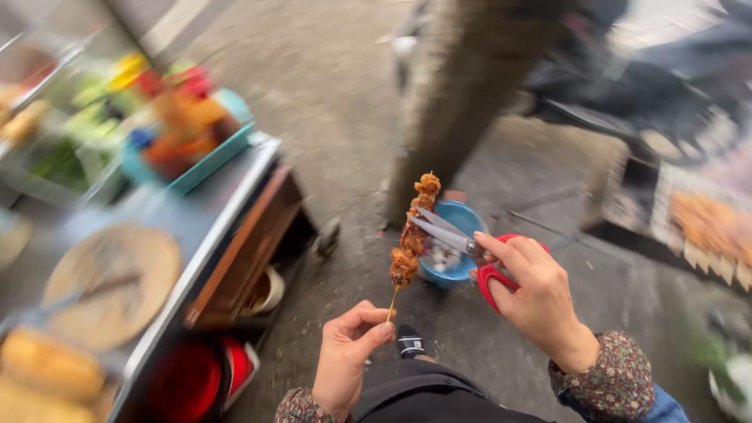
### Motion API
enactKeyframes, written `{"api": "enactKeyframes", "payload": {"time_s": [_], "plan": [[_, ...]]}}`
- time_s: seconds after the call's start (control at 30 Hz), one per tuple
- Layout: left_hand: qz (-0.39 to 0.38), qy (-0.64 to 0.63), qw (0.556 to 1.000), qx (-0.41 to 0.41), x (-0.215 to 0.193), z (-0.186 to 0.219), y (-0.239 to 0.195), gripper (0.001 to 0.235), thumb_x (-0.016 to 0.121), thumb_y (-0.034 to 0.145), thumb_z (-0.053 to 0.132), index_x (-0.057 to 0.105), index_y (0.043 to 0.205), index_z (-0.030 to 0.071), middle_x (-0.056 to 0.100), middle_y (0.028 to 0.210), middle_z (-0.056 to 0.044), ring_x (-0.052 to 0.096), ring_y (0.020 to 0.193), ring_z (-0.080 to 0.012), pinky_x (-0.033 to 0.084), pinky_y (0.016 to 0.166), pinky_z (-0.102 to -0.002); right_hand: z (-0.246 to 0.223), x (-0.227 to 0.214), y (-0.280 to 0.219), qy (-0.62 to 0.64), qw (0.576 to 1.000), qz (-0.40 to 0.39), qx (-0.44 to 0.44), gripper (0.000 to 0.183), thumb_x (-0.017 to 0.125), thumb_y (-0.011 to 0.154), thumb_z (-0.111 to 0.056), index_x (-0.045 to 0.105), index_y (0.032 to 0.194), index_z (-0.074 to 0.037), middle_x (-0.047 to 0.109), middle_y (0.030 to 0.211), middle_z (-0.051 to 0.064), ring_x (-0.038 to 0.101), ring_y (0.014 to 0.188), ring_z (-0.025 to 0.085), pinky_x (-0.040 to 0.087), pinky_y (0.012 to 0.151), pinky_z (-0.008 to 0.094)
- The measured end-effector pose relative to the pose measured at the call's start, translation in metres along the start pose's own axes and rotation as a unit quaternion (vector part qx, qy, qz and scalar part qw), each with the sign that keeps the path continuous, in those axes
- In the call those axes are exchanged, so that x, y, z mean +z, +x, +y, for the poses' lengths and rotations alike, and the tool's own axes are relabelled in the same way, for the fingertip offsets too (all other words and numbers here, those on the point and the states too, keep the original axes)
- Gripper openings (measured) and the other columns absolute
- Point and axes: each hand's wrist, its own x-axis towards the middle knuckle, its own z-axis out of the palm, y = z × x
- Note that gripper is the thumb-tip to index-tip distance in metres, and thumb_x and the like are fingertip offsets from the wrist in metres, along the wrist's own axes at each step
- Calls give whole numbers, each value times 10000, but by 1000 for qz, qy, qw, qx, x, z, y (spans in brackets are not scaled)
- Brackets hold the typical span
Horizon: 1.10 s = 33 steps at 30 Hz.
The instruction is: Preparing baguettes by grilling meat skewers and stuffing them into the bread at a street food stall.
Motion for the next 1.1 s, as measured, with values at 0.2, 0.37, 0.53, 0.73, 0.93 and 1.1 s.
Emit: {"api": "enactKeyframes", "payload": {"time_s": [0.2,0.37,0.53,0.73,0.93,1.1], "plan": [[-242,41,962,-121,74,-32,20,126,820,826,-31,844,944,-68,619,813,-72,611,753,-179,557,714,-298,4,-79,-138,-109,966,124,201,477,809,866,-21,699,1314,-141,726,1034,30,628,855,218,513,895,353],[-437,139,867,-198,156,-72,-10,66,836,834,20,848,887,-18,655,793,-55,634,748,-154,540,726,-284,-46,-127,-259,-184,871,210,403,527,847,822,-26,716,1320,-137,748,1007,6,645,870,179,540,839,302],[-569,175,739,-315,235,-140,-104,63,806,837,9,822,887,-26,697,782,-63,652,728,-163,575,735,-304,-117,-159,-390,-247,745,301,542,531,851,818,-18,717,1327,-95,765,1060,40,697,919,176,535,880,299],[-653,256,593,-395,314,-269,-257,22,768,821,-7,770,843,-4,707,750,-68,616,702,-143,529,696,-286,-166,-175,-568,-299,549,352,696,472,842,849,-146,744,1310,-115,789,1165,48,734,989,173,560,898,313],[-640,275,549,-463,358,-387,-391,33,773,847,-15,748,825,-14,635,659,-99,555,581,-140,461,566,-248,-172,-204,-707,-188,359,373,835,478,829,846,-406,750,1306,-301,804,1116,29,764,1006,270,562,851,395],[-625,330,544,-452,389,-438,-454,97,807,819,20,793,899,-32,665,724,-92,685,663,-145,620,667,-252,-170,-229,-765,-139,319,438,829,426,865,839,-346,768,1251,-300,814,949,52,764,924,331,585,845,448]]}}
